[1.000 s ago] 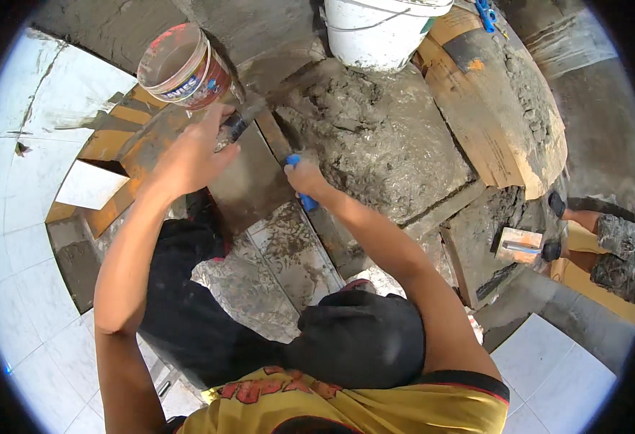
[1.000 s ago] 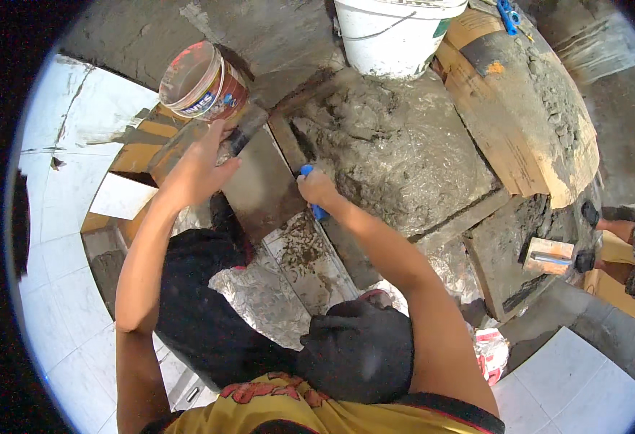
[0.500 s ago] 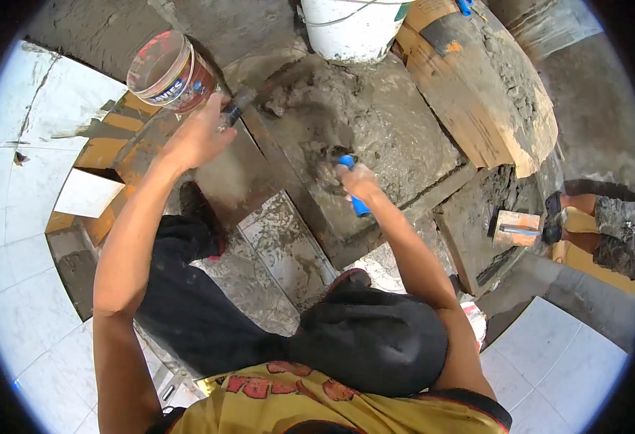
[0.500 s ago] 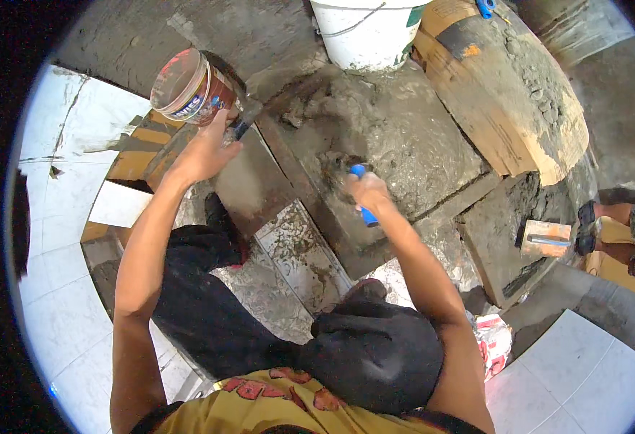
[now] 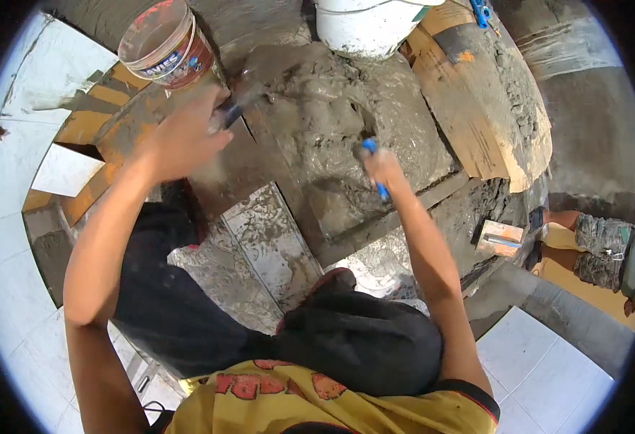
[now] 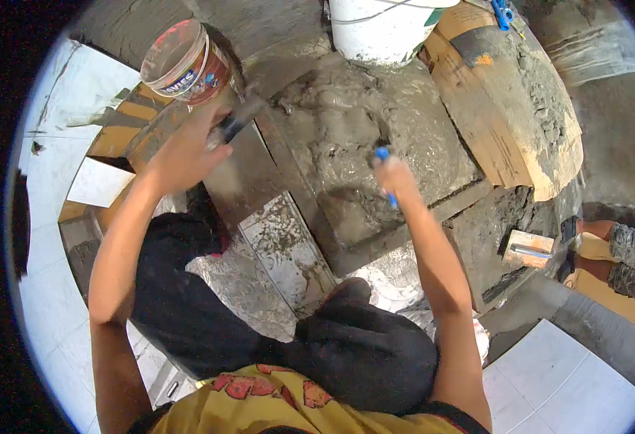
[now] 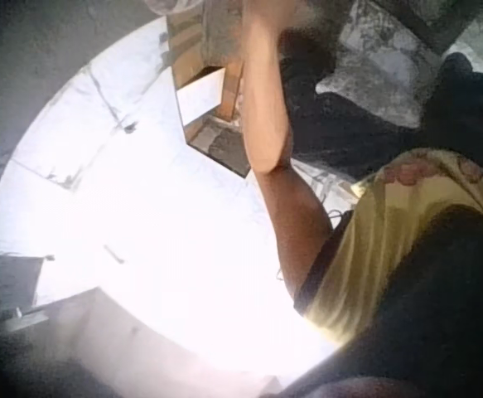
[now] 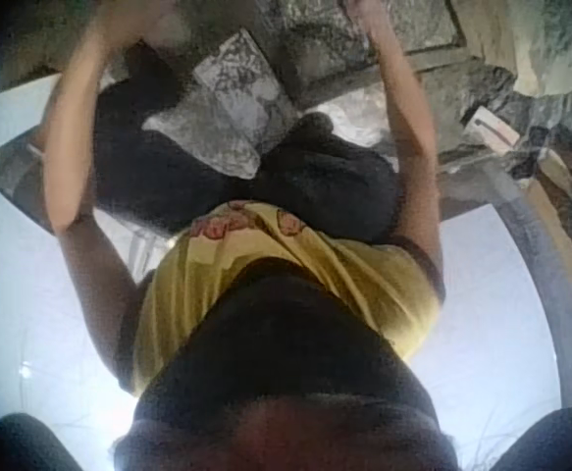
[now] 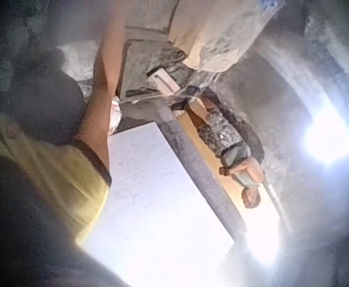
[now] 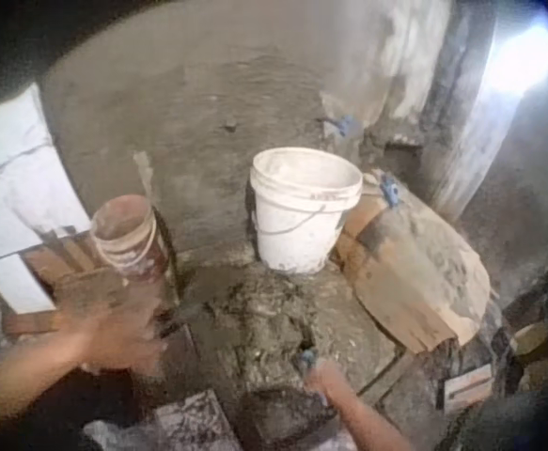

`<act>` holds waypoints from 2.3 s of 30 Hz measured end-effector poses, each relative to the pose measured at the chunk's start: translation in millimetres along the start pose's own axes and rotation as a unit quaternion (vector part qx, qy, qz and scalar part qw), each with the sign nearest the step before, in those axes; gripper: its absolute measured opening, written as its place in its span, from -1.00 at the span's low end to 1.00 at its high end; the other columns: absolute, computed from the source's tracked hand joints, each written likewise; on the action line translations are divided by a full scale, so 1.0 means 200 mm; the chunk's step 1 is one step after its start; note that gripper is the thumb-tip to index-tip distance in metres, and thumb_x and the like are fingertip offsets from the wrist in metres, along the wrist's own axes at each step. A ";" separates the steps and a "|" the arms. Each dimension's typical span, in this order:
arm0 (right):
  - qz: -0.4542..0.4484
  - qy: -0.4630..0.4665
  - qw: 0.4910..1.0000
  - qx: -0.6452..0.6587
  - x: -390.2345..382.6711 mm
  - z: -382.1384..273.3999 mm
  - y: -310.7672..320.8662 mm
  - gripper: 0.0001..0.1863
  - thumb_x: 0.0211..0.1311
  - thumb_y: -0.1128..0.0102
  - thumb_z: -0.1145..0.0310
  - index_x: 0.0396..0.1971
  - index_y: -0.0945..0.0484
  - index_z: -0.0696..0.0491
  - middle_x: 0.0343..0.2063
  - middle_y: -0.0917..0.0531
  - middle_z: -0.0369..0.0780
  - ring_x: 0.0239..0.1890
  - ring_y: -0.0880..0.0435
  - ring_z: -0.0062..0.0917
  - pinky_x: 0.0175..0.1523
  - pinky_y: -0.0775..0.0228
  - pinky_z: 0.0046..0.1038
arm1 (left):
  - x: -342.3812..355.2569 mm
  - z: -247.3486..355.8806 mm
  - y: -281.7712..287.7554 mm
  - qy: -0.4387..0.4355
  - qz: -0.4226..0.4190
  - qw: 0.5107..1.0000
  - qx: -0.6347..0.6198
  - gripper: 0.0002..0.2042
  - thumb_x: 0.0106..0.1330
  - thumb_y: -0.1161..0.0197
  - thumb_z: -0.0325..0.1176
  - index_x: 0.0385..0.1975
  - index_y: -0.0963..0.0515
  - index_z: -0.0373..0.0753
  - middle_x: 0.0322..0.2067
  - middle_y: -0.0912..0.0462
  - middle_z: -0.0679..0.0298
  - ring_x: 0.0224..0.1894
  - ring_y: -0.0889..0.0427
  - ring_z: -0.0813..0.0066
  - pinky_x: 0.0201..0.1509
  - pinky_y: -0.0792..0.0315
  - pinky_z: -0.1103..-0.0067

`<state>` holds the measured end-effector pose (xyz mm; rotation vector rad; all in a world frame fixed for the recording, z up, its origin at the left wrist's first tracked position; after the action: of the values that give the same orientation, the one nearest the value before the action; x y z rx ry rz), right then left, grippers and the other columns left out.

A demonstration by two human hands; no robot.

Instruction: The person applies mortar onto the back of a tile using a trowel while crouching in a construction area.

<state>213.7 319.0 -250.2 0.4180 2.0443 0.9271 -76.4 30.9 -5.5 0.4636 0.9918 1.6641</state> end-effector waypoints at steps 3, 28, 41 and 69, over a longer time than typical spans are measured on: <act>0.158 0.043 0.985 -0.057 -0.22 0.12 -0.03 -0.34 0.41 0.05 -0.12 -0.30 -0.63 0.30 -0.44 -0.68 0.18 -0.33 -0.73 0.07 -0.20 -0.56 -0.08 | -0.13 0.01 0.08 0.075 0.017 0.997 -0.001 -0.39 0.29 -0.27 -0.40 0.30 -0.22 -0.43 0.22 -0.44 -0.19 0.34 -0.39 -0.04 0.39 -0.27 0.32; 0.003 -0.020 0.997 -0.079 -0.12 0.00 -0.05 -0.39 0.42 0.02 -0.14 -0.15 -0.62 0.20 -0.17 -0.67 0.21 -0.06 -0.68 0.11 0.06 -0.54 -0.03 | -0.05 0.24 -0.02 0.170 -0.028 0.955 -0.241 -0.41 0.41 -0.23 -0.22 0.35 -0.19 -0.31 -0.09 -0.56 0.16 -0.50 -0.47 0.64 -0.48 -0.42 0.63; 0.047 0.034 0.995 -0.080 -0.16 -0.13 -0.20 -0.34 0.41 0.00 -0.15 -0.14 -0.60 0.28 -0.34 -0.65 0.28 -0.18 -0.67 0.21 -0.04 -0.52 0.05 | 0.00 0.05 -0.09 0.152 0.034 0.971 -0.183 -0.40 0.40 -0.24 -0.14 0.33 -0.23 -0.26 -0.35 -0.56 0.23 -0.53 -0.49 0.57 -0.48 -0.43 0.53; 0.060 -0.030 0.997 -0.043 -0.30 -0.21 -0.15 -0.29 0.36 0.02 -0.26 -0.12 -0.58 0.22 -0.22 -0.68 0.22 -0.08 -0.65 0.20 0.03 -0.50 0.07 | -0.09 -0.08 -0.11 0.093 0.024 0.994 -0.056 -0.47 0.36 -0.24 -0.21 0.18 -0.28 -0.44 0.07 -0.53 -0.30 0.17 -0.53 -0.15 0.21 -0.38 0.25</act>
<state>217.3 244.0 -223.5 0.5198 1.9338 1.0586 -69.8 9.0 -28.7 0.2633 1.0233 1.8205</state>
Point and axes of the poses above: each hand's wrist, its own x-axis towards the middle knuckle, its own y-axis out of the back of the hand, z = x × y, the point moved 1 cm from there along x, towards the middle knuckle
